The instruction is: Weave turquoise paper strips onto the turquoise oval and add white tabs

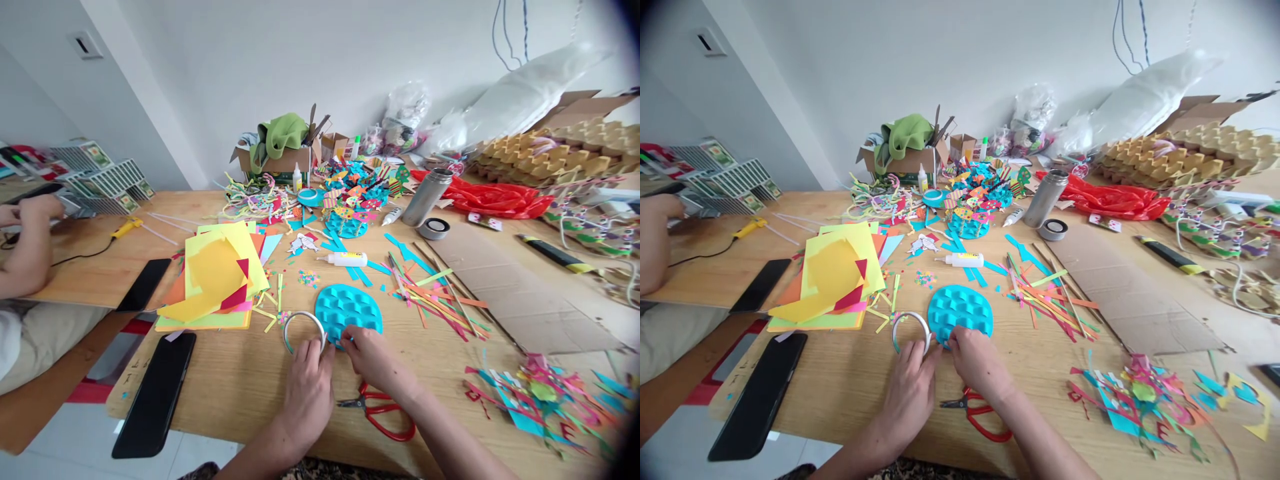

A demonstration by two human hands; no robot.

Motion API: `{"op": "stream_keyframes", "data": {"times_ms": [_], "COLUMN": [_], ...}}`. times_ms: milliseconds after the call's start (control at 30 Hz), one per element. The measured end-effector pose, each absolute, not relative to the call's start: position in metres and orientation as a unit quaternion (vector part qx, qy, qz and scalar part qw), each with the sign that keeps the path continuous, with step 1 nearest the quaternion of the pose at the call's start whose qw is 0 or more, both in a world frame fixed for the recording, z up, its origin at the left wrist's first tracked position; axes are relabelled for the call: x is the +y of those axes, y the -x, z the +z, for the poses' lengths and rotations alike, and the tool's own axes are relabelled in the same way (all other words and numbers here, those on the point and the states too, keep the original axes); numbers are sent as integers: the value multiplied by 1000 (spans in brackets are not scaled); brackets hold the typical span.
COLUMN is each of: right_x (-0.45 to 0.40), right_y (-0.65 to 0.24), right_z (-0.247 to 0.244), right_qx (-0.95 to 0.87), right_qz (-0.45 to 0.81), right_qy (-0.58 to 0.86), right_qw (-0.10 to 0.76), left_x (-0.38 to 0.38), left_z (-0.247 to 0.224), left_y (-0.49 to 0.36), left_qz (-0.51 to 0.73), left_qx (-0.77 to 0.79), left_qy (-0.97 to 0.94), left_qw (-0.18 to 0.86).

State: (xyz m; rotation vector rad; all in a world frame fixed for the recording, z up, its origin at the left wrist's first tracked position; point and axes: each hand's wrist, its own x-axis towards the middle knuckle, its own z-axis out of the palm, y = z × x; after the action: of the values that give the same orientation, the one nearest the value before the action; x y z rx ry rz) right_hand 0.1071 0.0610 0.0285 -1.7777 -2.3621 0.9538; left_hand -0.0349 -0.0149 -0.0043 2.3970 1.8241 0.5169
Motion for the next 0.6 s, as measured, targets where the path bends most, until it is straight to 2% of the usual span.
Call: {"op": "stream_keyframes", "data": {"times_ms": [600], "right_x": [56], "right_y": [-97], "right_z": [23], "right_qx": [-754], "right_qz": [270], "right_qy": [598], "right_qw": [-23], "left_x": [-18], "left_z": [-11], "left_y": [33], "left_qz": [139], "left_qx": [604], "left_qy": [-782], "left_qw": [59]}}
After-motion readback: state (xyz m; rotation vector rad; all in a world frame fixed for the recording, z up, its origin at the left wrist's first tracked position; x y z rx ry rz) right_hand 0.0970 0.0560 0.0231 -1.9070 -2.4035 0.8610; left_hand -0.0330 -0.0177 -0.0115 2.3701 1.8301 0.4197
